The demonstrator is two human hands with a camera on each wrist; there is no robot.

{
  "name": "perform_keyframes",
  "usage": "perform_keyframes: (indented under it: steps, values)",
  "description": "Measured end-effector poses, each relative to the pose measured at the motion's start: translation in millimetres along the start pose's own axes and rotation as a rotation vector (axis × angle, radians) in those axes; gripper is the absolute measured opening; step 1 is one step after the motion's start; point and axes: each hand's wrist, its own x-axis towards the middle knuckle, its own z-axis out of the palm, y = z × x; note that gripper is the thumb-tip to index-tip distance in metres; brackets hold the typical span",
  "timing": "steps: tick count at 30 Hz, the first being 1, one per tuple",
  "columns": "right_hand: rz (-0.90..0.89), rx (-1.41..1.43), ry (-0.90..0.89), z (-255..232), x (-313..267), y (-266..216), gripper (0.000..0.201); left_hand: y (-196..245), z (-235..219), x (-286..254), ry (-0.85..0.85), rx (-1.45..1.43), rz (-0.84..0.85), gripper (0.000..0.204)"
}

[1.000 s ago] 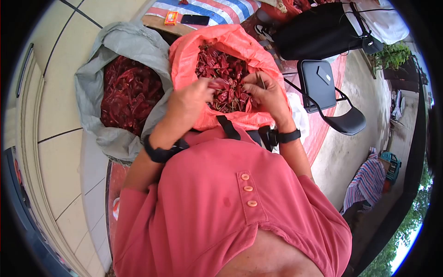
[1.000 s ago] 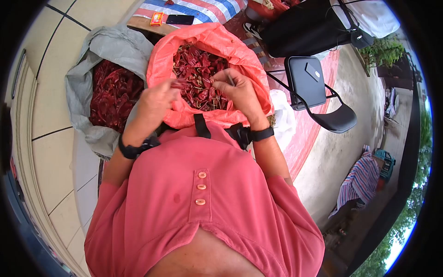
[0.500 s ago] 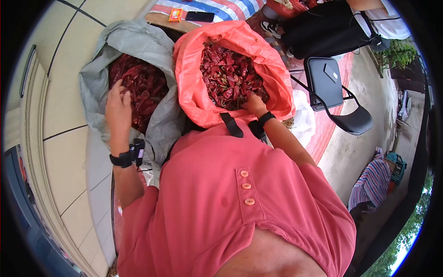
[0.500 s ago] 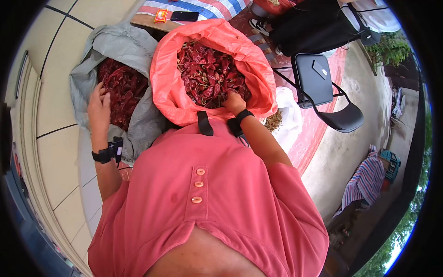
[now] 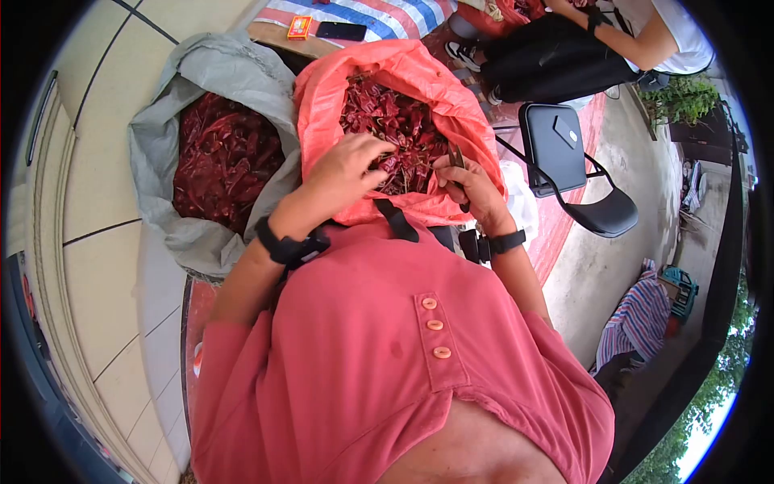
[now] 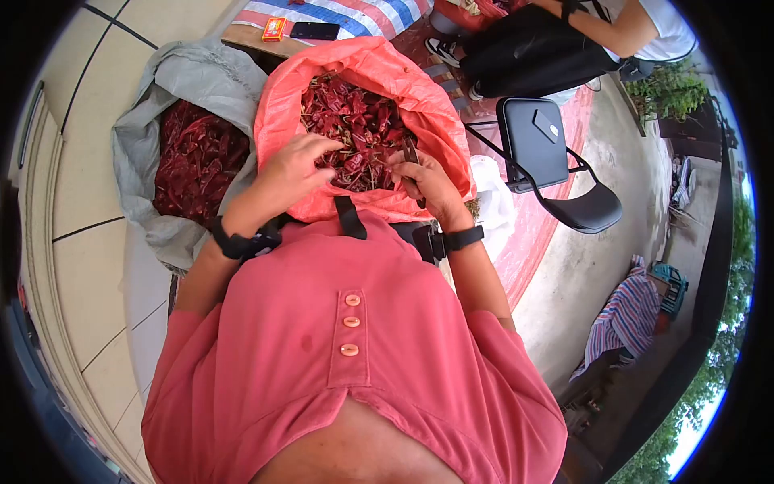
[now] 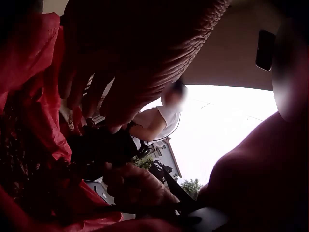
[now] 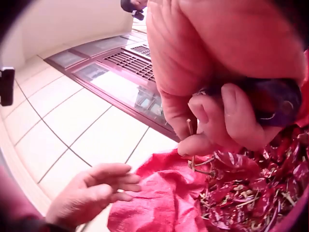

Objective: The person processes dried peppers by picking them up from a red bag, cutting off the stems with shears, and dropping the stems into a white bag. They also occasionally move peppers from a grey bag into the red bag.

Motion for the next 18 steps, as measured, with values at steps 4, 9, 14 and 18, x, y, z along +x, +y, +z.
perform_keyframes:
  steps: [4, 9, 14, 18]
  values:
    - [-0.018, 0.166, -0.100, 15, -19, -18, 0.015, -4, 32, 16, 0.013, -0.068, 0.071, 0.068]
    - [-0.075, 0.470, -0.352, 16, -22, -19, 0.020, -7, 41, 23, -0.064, -0.369, -0.023, 0.054]
    - [-0.132, 0.448, -0.221, 31, -25, -26, 0.033, -1, 39, 18, -0.037, -0.585, -0.217, 0.034]
    - [-0.177, 0.017, -0.186, 44, -30, -34, 0.042, -2, 36, 16, -0.024, -0.582, -0.194, 0.028]
